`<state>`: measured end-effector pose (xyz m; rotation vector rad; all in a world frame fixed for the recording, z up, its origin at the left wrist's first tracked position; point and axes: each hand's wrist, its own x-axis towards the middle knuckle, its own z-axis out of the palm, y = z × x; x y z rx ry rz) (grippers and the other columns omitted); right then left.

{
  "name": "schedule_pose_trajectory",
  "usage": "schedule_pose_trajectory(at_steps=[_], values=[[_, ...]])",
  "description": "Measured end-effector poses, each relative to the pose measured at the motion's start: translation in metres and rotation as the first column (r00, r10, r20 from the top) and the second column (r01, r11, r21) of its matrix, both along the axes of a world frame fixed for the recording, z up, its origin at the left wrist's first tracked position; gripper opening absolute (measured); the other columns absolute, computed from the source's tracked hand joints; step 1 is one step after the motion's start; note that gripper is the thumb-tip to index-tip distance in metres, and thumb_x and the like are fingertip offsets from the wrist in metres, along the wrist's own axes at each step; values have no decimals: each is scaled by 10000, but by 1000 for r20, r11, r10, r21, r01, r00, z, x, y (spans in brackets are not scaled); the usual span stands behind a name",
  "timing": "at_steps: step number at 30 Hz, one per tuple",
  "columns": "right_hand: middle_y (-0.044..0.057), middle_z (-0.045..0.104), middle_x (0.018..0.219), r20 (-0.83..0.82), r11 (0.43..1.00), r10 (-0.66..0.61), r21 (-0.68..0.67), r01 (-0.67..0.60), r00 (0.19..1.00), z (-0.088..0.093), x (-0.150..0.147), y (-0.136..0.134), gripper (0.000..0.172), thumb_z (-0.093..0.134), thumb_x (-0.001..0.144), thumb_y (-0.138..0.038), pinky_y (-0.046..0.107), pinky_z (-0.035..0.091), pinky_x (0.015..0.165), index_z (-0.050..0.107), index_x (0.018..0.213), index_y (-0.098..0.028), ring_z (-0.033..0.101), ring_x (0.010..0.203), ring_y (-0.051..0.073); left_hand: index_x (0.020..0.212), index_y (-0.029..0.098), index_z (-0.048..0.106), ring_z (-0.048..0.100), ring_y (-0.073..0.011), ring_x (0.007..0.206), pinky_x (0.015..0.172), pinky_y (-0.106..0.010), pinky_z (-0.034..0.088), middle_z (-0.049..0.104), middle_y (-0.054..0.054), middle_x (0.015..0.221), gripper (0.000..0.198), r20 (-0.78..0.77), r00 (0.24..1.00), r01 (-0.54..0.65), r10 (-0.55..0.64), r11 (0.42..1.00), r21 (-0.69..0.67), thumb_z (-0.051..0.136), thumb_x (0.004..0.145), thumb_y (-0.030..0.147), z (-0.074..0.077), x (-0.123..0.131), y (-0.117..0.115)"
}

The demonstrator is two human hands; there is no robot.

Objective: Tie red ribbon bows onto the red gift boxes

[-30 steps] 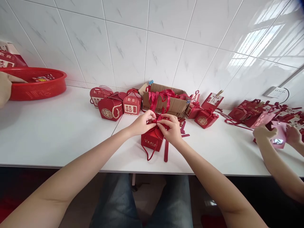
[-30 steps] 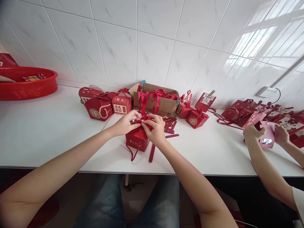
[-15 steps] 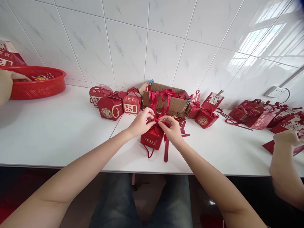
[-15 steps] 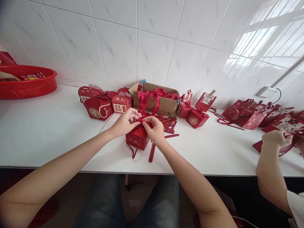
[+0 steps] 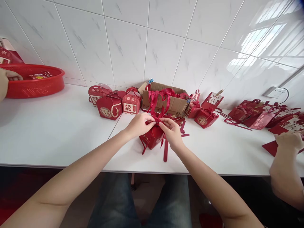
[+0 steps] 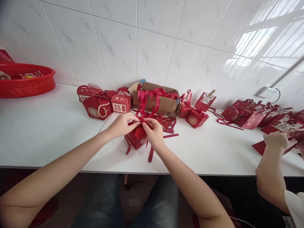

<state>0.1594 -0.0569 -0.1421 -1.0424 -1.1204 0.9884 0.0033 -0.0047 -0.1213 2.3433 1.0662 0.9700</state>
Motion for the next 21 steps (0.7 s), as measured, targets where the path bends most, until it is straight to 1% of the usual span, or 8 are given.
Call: schedule_pose_trajectory(at_steps=[4,6,9,11,14,17,19,21], values=[[92,685,1142,129,998,46,39,-51,991,-2,-4,-6,308,632,797,-342,399,498,982,621,1071,-200,632,1106,221,853,180,741,650,-199,784,710,-313,506,704,-62,854,221,17,999,52,-51,997,-55,617,789,350,2,-5,9],[91,668,1179,202,997,37,59,-50,979,-4,-4,-5,313,613,819,-339,404,479,1008,608,1104,-210,612,1144,221,841,185,744,654,-197,791,714,-307,509,714,-59,860,227,23,998,63,-61,995,-74,609,791,359,4,-7,13],[97,651,1208,274,994,20,98,-49,962,-8,-4,-2,315,580,842,-340,401,489,989,584,1133,-218,590,1180,227,838,184,745,660,-194,805,724,-300,511,724,-55,866,235,23,995,100,-98,988,-116,589,800,355,5,-9,18],[97,640,1228,314,990,23,125,-65,949,-9,-3,0,313,547,861,-333,396,490,981,568,1154,-226,581,1196,225,822,182,743,661,-195,807,726,-301,510,725,-53,857,224,26,995,100,-98,988,-114,575,802,329,5,-10,20],[88,653,1216,407,983,-5,170,-70,913,-8,-1,-1,297,475,881,-250,425,445,1022,558,1166,-233,587,1190,216,805,187,740,653,-188,785,716,-301,503,713,-50,843,206,25,996,89,-88,995,-40,566,800,298,1,-11,21],[82,681,1170,512,978,-40,197,-71,858,-5,4,-4,384,406,849,-134,468,436,998,538,1196,-234,597,1174,230,817,187,739,634,-172,747,683,-291,488,688,-48,826,202,11,996,93,-93,994,52,551,802,259,-4,-10,20],[83,683,1165,565,973,-46,211,-90,824,-3,7,-5,436,388,826,-101,469,442,970,517,1222,-231,603,1160,236,825,182,738,619,-165,728,660,-284,476,670,-48,812,207,-12,995,98,-98,989,108,537,802,228,-6,-10,18],[87,678,1174,603,967,-52,229,-110,796,-3,9,-5,447,387,825,-102,456,442,959,499,1239,-229,603,1156,235,824,180,735,604,-162,719,644,-280,462,656,-47,797,216,-42,994,103,-97,981,162,521,805,205,-6,-9,16]])
